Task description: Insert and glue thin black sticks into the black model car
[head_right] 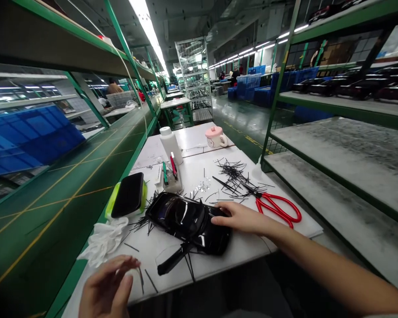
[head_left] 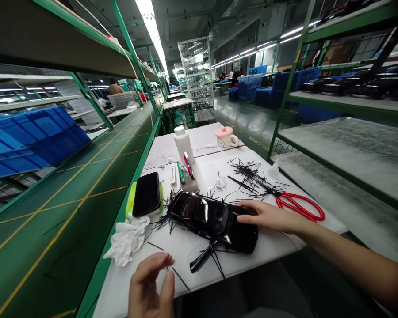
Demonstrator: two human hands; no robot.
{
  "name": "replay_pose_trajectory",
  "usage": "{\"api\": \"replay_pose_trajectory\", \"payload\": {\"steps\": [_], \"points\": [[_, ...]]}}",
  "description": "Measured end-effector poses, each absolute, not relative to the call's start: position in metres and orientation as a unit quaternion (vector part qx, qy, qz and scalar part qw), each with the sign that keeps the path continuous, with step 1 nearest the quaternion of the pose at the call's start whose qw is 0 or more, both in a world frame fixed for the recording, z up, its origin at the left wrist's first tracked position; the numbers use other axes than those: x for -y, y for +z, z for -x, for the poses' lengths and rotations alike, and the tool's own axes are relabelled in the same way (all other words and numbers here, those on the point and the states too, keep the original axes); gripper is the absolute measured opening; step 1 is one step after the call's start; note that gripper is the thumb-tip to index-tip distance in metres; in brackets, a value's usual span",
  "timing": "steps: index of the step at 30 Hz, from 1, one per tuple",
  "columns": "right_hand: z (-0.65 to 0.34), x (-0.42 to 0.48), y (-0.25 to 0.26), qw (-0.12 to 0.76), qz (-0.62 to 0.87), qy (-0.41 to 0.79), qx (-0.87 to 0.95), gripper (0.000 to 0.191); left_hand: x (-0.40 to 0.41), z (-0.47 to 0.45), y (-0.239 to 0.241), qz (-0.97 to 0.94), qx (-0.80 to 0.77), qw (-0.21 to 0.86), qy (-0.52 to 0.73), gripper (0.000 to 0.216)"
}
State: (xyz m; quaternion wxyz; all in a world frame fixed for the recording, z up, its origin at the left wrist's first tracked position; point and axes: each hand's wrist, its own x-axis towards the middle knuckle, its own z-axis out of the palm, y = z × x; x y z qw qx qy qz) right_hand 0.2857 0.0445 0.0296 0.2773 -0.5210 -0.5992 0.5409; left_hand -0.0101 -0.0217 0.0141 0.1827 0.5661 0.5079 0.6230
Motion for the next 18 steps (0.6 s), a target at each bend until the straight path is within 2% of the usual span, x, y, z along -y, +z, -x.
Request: {"api": "replay_pose_trajectory", "payload": {"steps": [6, 8, 13, 18], "points": [[-0.331, -0.045, 0.040, 0.314, 0.639, 0.167, 0.682, 0.033, -0.026, 0.019, 0.007, -0.677, -0.583, 0.174, 0.415, 0.036], [-0.349, -0.043, 0.035, 0.306, 0.672, 0.092, 0.668, 0.032, -0.042, 0.022, 0.008, -0.704, -0.590, 0.166, 0.359, 0.047], [-0.373, -0.041, 0.018, 0.300, 0.741, 0.061, 0.598, 0.034, -0.072, 0.021, 0.014, -0.734, -0.584, 0.204, 0.281, 0.061], [-0.361, -0.046, 0.016, 0.239, 0.691, 0.130, 0.670, 0.026, -0.076, 0.012, 0.014, -0.700, -0.589, 0.218, 0.342, 0.061]]}}
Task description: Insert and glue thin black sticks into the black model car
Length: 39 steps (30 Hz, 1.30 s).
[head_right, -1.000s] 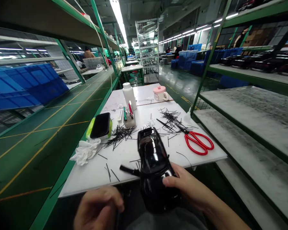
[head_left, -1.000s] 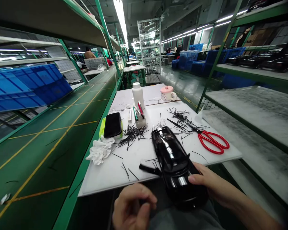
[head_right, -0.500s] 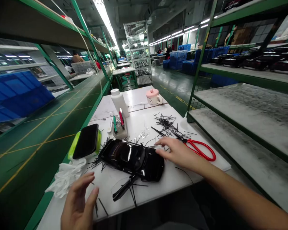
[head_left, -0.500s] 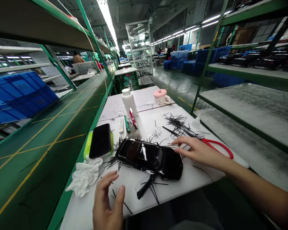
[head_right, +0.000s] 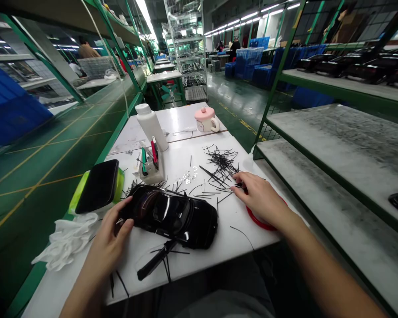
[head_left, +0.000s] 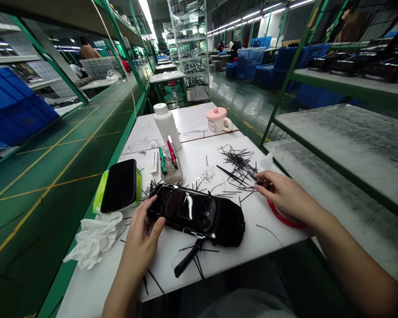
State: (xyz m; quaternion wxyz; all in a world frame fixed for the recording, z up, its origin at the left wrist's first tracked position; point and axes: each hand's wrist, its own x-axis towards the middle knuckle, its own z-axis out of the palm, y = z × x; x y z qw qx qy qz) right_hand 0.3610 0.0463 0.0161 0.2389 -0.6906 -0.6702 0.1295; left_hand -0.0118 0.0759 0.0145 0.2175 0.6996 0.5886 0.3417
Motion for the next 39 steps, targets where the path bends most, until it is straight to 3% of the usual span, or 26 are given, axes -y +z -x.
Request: {"api": "replay_pose_trajectory", "payload": {"steps": [9, 13, 17, 19, 21, 23, 25, 29, 34, 39], "points": [[-0.347, -0.080, 0.021, 0.065, 0.624, 0.067, 0.776, 0.024, -0.032, 0.003, 0.010, -0.576, -0.620, 0.314, 0.431, 0.048], [-0.329, -0.108, 0.013, 0.040, 0.625, 0.065, 0.777, 0.015, -0.025, 0.002, 0.010, -0.581, -0.621, 0.322, 0.416, 0.048], [-0.322, -0.120, 0.024, 0.055, 0.643, 0.059, 0.761, 0.008, -0.018, -0.004, 0.010, -0.660, -0.604, 0.266, 0.359, 0.062], [-0.321, -0.110, 0.040, 0.107, 0.657, 0.048, 0.744, 0.005, -0.016, -0.011, 0.011, -0.685, -0.608, 0.230, 0.328, 0.071], [-0.318, -0.089, 0.055, 0.242, 0.647, 0.082, 0.719, 0.003, -0.015, -0.018, 0.012, -0.699, -0.613, 0.198, 0.309, 0.076], [-0.310, -0.061, 0.065, 0.417, 0.558, 0.205, 0.687, 0.006, -0.018, -0.024, 0.013, -0.711, -0.614, 0.169, 0.299, 0.079], [-0.300, -0.036, 0.066, 0.499, 0.447, 0.319, 0.671, 0.007, -0.023, -0.028, 0.015, -0.720, -0.614, 0.145, 0.288, 0.080], [-0.274, -0.010, 0.048, 0.496, 0.354, 0.378, 0.697, 0.013, -0.030, -0.033, 0.017, -0.730, -0.622, 0.112, 0.261, 0.085], [-0.254, -0.015, 0.032, 0.538, 0.290, 0.278, 0.741, 0.010, -0.034, -0.030, 0.017, -0.743, -0.610, 0.086, 0.262, 0.079], [-0.248, -0.019, 0.029, 0.520, 0.286, 0.221, 0.774, 0.010, -0.039, -0.018, 0.016, -0.755, -0.592, 0.088, 0.267, 0.079]]}}
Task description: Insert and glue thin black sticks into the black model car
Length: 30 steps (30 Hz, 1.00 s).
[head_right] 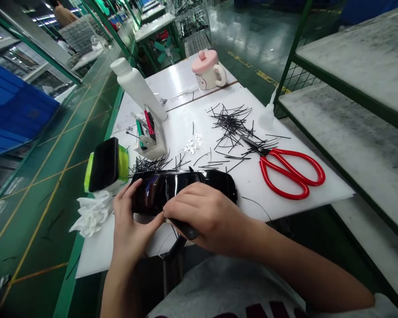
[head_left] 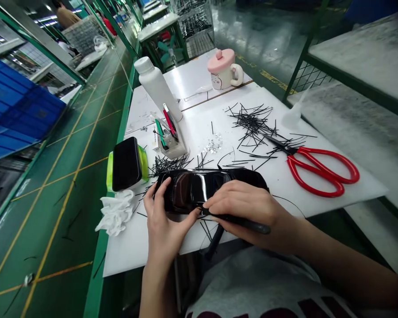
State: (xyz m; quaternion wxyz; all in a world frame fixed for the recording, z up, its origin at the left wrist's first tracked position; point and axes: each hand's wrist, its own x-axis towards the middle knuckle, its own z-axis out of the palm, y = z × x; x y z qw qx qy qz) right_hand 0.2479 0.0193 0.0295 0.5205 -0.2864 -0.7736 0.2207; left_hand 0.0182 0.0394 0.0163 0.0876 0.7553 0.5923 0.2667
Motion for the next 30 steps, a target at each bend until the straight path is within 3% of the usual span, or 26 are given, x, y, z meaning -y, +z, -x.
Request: {"api": "replay_pose_trajectory", "payload": {"steps": [6, 17, 23, 30], "points": [[-0.240, -0.019, 0.029, 0.506, 0.284, 0.194, 0.791, 0.019, -0.048, -0.006, 0.019, -0.767, -0.567, 0.107, 0.281, 0.074], [-0.221, -0.023, 0.024, 0.484, 0.287, 0.091, 0.822, 0.015, -0.048, 0.005, 0.019, -0.791, -0.536, 0.140, 0.260, 0.083], [-0.226, -0.026, 0.032, 0.494, 0.341, 0.188, 0.777, 0.008, -0.037, 0.001, 0.018, -0.808, -0.506, 0.086, 0.291, 0.089], [-0.240, -0.020, 0.039, 0.469, 0.404, 0.334, 0.711, 0.004, -0.025, -0.013, 0.006, -0.820, -0.412, -0.046, 0.394, 0.074]]}}
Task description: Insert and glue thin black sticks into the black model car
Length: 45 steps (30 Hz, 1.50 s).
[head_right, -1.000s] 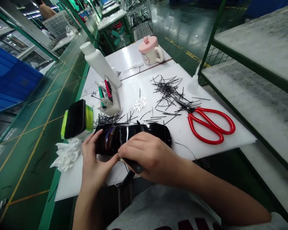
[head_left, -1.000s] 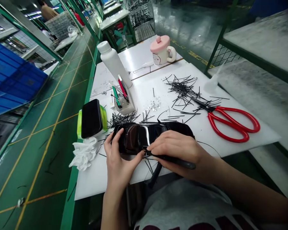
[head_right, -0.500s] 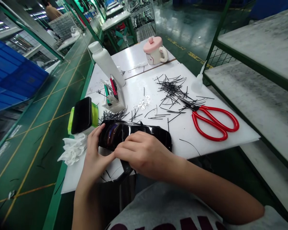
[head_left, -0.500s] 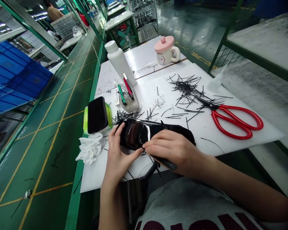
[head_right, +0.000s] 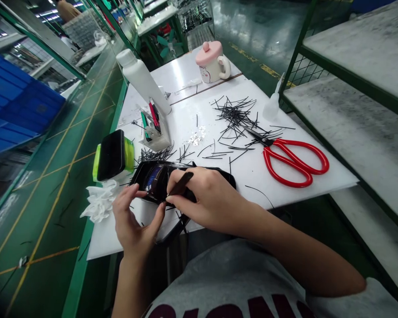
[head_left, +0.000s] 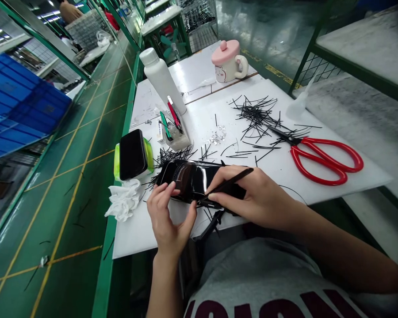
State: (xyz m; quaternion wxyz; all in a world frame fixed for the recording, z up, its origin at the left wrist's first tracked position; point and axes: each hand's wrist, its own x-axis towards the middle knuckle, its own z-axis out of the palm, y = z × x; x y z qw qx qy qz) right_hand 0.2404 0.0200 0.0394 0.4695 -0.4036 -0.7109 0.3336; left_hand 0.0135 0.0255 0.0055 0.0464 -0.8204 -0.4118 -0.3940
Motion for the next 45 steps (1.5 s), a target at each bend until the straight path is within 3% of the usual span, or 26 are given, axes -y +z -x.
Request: {"api": "replay_pose_trajectory", "payload": {"steps": [8, 17, 21, 25, 27, 32, 35, 38, 45], "points": [[-0.245, -0.014, 0.038, 0.492, 0.403, 0.455, 0.624, 0.007, -0.017, -0.024, 0.000, 0.799, 0.426, 0.037, -0.423, 0.039], [-0.251, -0.005, 0.036, 0.521, 0.376, 0.477, 0.599, 0.005, -0.011, -0.032, -0.003, 0.770, 0.453, 0.071, -0.443, 0.029], [-0.264, 0.002, 0.040, 0.571, 0.400, 0.443, 0.564, 0.007, -0.008, -0.029, -0.004, 0.791, 0.419, 0.035, -0.445, 0.032], [-0.295, 0.000, 0.046, 0.667, 0.468, 0.318, 0.485, 0.005, -0.008, -0.029, -0.002, 0.777, 0.404, -0.056, -0.480, 0.038], [-0.312, -0.007, 0.046, 0.594, 0.535, 0.248, 0.547, 0.006, -0.010, -0.031, 0.000, 0.742, 0.411, -0.112, -0.517, 0.037], [-0.336, -0.034, 0.038, 0.162, 0.618, 0.125, 0.759, 0.018, -0.018, -0.035, 0.006, 0.684, 0.397, -0.199, -0.578, 0.036], [-0.336, -0.048, 0.033, 0.012, 0.612, 0.081, 0.787, 0.014, -0.020, -0.032, 0.005, 0.696, 0.372, -0.206, -0.578, 0.037], [-0.335, -0.059, 0.035, -0.032, 0.588, 0.080, 0.804, 0.011, -0.019, -0.028, 0.000, 0.698, 0.368, -0.213, -0.576, 0.037], [-0.317, -0.123, 0.048, 0.047, 0.553, 0.124, 0.823, 0.014, -0.014, -0.024, -0.007, 0.695, 0.362, -0.232, -0.577, 0.037]]}}
